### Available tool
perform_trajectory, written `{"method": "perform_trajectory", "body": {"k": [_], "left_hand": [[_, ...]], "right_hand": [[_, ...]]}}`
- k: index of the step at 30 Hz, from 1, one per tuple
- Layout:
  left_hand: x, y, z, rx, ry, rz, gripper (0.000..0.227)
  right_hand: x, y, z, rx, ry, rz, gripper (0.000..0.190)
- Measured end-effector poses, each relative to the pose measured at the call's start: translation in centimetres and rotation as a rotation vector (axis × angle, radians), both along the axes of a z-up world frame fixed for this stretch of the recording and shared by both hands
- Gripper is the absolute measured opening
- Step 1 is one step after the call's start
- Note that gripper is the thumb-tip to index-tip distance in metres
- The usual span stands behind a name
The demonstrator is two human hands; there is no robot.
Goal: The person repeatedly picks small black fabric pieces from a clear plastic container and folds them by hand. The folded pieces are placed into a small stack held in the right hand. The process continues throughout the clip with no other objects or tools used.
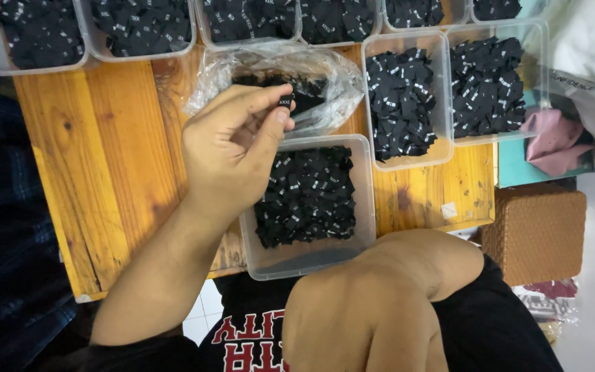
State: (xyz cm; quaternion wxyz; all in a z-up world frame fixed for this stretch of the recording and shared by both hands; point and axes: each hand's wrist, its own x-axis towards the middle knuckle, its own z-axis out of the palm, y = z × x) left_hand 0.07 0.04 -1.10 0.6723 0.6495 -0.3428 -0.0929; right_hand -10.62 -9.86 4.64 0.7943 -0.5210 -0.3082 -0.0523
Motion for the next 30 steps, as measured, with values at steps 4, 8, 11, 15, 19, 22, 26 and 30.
{"method": "perform_trajectory", "body": {"k": [4, 8, 11, 15, 19, 22, 26, 30], "left_hand": [[0.1, -0.1, -0.1, -0.026, -0.022, -0.003, 0.018], [0.1, -0.1, -0.1, -0.02, -0.008, 0.003, 0.017], [0.0, -0.1, -0.2, -0.02, -0.018, 0.0, 0.017], [0.0, -0.1, -0.3, -0.014, -0.029, 0.003, 0.018], [0.0, -0.1, -0.3, -0.012, -0.011, -0.007, 0.019], [0.0, -0.1, -0.1, 0.002, -0.003, 0.008, 0.018], [0.0, -0.2, -0.2, -0.017, 0.006, -0.004, 0.019], [-0.1, 0.0, -0.1, 0.006, -0.014, 0.002, 0.019]], "right_hand": [[0.2, 0.4, -0.5, 0.013, 0.006, -0.012, 0.026], [0.3, 0.2, -0.8, 0.029, 0.004, -0.025, 0.025], [0.2, 0.1, -1.1, 0.041, 0.008, -0.034, 0.024], [0.7, 0.1, -1.5, 0.058, -0.003, -0.046, 0.022], [1.1, -0.7, -1.7, 0.071, -0.007, -0.047, 0.021], [1.2, -0.8, -1.6, 0.08, -0.023, -0.049, 0.021], [1.3, -0.3, -1.8, 0.093, -0.033, -0.068, 0.02], [1.7, -0.3, -2.0, 0.108, -0.046, -0.083, 0.019]]}}
